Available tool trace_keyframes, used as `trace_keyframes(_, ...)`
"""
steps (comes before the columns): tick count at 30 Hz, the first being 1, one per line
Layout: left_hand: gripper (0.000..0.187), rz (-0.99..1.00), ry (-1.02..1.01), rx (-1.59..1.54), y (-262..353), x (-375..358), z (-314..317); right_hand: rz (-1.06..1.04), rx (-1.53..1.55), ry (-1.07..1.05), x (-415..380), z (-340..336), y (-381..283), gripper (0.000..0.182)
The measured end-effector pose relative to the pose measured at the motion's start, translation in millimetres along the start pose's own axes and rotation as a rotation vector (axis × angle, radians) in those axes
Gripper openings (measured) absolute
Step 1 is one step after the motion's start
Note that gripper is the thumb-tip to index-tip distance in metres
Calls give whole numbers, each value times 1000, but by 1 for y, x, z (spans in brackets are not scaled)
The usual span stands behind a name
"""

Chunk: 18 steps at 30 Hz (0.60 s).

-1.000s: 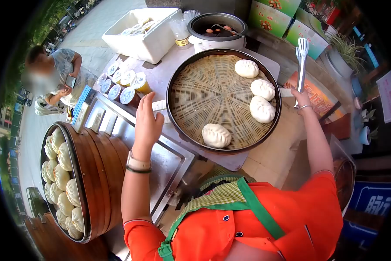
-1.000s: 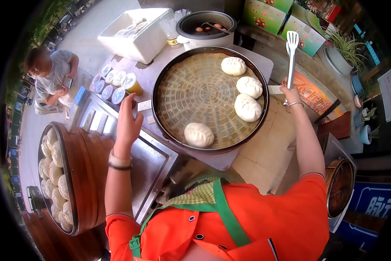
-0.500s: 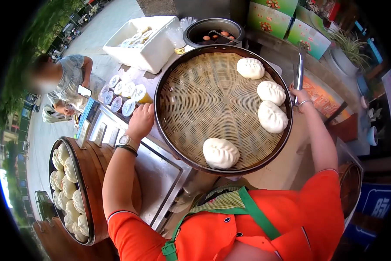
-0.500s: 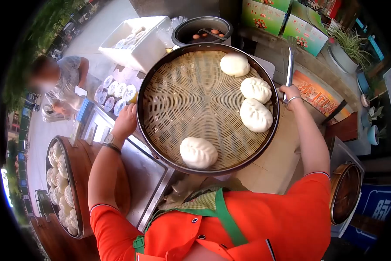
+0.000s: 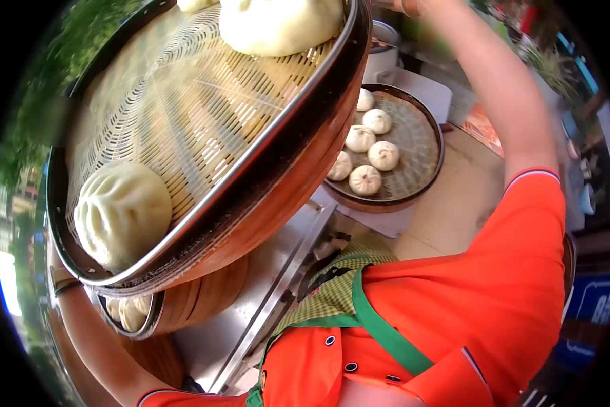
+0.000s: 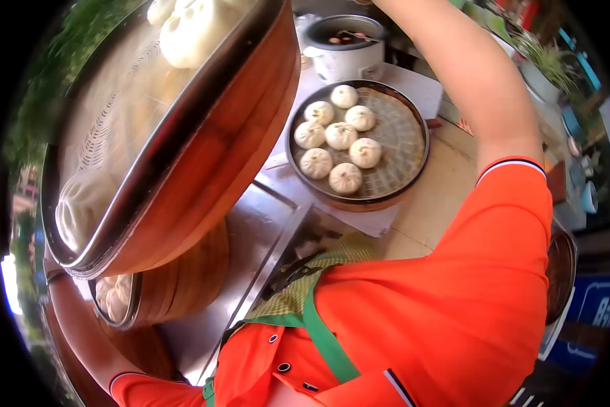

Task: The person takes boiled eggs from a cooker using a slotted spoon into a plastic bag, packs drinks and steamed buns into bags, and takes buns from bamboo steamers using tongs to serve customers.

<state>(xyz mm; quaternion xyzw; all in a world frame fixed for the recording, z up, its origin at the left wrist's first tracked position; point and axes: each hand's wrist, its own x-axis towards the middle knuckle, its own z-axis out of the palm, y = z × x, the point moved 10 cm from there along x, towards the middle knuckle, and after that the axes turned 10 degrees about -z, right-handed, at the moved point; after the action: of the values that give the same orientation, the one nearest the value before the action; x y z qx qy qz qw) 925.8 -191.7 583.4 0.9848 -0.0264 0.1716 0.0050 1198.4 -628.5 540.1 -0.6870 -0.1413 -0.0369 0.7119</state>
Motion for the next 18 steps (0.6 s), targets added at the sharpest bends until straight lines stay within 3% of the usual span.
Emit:
trace_keyframes(2, 27, -94, -10, 60, -53, -52, -26, 60, 102, -138, -5, 110, 6, 16)
trace_keyframes(4, 26, -208, -37, 123, -104, -113, -51, 34, -147, -111, -16, 166, 20, 16)
trace_keyframes(6, 26, -321, -62, 151, -148, -167, -66, 157, -69, -270, 15, 241, 55, 15)
trace_keyframes(8, 26, -410, -68, 147, -193, -221, -74, 191, -30, -275, -10, 330, 49, 18)
trace_keyframes(10, 25, -429, -57, 119, -220, -256, -67, 206, -65, -323, -12, 378, 58, 17)
trace_keyframes(11, 24, -626, -4, 112, -219, -257, -81, 216, -81, -314, -18, 366, 54, 16)
trace_keyframes(12, 21, -632, 76, 84, -228, -266, -79, 211, -43, -334, -29, 384, 51, 14)
trace_keyframes(13, 20, -717, -19, 177, -230, -274, -72, 211, -70, -360, -13, 398, 65, 12)
trace_keyframes(16, 20, -696, 77, 168, -284, -298, -68, 170, -48, -423, -6, 447, 75, 11)
trace_keyframes(18, 20, -666, 131, 219, -302, -303, -55, 168, -62, -350, 6, 457, 85, 12)
